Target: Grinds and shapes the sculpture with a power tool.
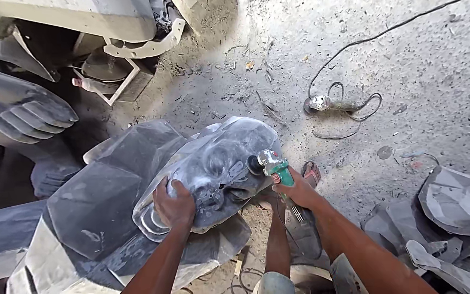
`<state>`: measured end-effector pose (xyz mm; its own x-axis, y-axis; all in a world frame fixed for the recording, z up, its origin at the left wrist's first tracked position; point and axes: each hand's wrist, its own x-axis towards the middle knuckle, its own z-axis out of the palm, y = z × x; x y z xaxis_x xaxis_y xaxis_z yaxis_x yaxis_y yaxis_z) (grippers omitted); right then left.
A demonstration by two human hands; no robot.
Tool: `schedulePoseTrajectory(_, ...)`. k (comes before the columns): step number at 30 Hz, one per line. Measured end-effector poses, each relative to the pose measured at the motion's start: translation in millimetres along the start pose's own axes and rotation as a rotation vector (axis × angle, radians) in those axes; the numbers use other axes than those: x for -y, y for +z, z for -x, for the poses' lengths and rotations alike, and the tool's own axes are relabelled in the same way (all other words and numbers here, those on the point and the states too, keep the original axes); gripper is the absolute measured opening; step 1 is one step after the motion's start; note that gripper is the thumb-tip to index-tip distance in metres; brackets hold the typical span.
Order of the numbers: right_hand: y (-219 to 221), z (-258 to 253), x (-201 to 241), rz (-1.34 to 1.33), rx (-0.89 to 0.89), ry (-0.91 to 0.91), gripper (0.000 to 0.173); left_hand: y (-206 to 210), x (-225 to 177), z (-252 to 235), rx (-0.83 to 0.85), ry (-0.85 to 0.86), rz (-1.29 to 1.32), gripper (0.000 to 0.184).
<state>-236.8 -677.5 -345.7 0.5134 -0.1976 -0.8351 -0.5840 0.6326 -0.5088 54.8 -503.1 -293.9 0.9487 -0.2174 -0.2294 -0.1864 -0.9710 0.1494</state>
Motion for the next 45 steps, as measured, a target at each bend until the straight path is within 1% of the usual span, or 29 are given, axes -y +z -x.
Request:
schedulePoseTrajectory(3, -5.2, -1.5, -4.9, -0.057, 0.041, 0.030, 0.065, -1.9, 0.9, -1.1, 0.015, -0.001, -0.004, 0.050)
schedulePoseTrajectory(7, -8.9, 7.2, -17.4, -0.025, 0.048, 0.043, 0.065, 0.2, 1.1, -0.7, -0.004, 0.008, 0.008, 0.049)
schedulePoseTrajectory(12, -9.1, -8.1, 14.5, -0.050, 0.105, 0.032, 0.061, 0.2, 2.1, -1.0, -0.006, 0.007, 0.002, 0.049)
schedulePoseTrajectory(14, -11.8, -9.6, 23.4, -0.020, 0.115, 0.030, 0.060, 0.6, 2.8, -1.7, -0.008, 0.014, 0.000, 0.049)
schedulePoseTrajectory(18, -20.3, 1.2, 24.2, 0.018, 0.146, 0.061, 0.057, 0.7, 2.4, -2.1, -0.017, 0.020, 0.000, 0.049)
schedulePoseTrajectory(24, -15.8, -9.3, 29.3, 0.049, 0.113, 0.029, 0.062, 3.2, 4.7, -1.8, -0.028, 0.025, -0.002, 0.049)
schedulePoseTrajectory(27, -13.1, 1.4, 27.6, 0.117, 0.148, 0.015, 0.066, 3.2, 5.1, -1.2, -0.020, 0.016, -0.005, 0.049)
schedulePoseTrajectory(29, -12.0, 5.1, 21.6, 0.114, 0.142, -0.004, 0.070, 3.6, 6.0, -0.9, -0.019, 0.019, 0.000, 0.049)
schedulePoseTrajectory(33, -14.1, -9.7, 20.2, 0.040, 0.093, 0.012, 0.064, 0.8, 5.5, -1.7, -0.006, 0.040, 0.016, 0.048)
schedulePoseTrajectory(35, -12.0, -10.3, 24.3, 0.058, 0.089, 0.005, 0.064, 1.7, 5.9, -2.8, -0.011, 0.032, 0.016, 0.048)
schedulePoseTrajectory(37, -6.2, -2.1, 24.6, 0.115, 0.114, -0.031, 0.066, 1.5, 7.6, -2.4, -0.015, 0.034, 0.010, 0.048)
schedulePoseTrajectory(39, -2.5, 4.2, 25.2, 0.140, 0.170, -0.071, 0.068, 1.6, 6.0, -2.3, -0.015, 0.036, 0.005, 0.048)
schedulePoseTrajectory(41, -0.4, 4.6, 26.8, 0.148, 0.184, -0.093, 0.068, 1.4, 4.6, -2.1, -0.013, 0.036, 0.010, 0.048)
schedulePoseTrajectory(45, -4.6, -11.0, 32.4, 0.148, 0.099, -0.075, 0.064, 1.3, 5.8, -1.2, -0.019, 0.035, 0.009, 0.049)
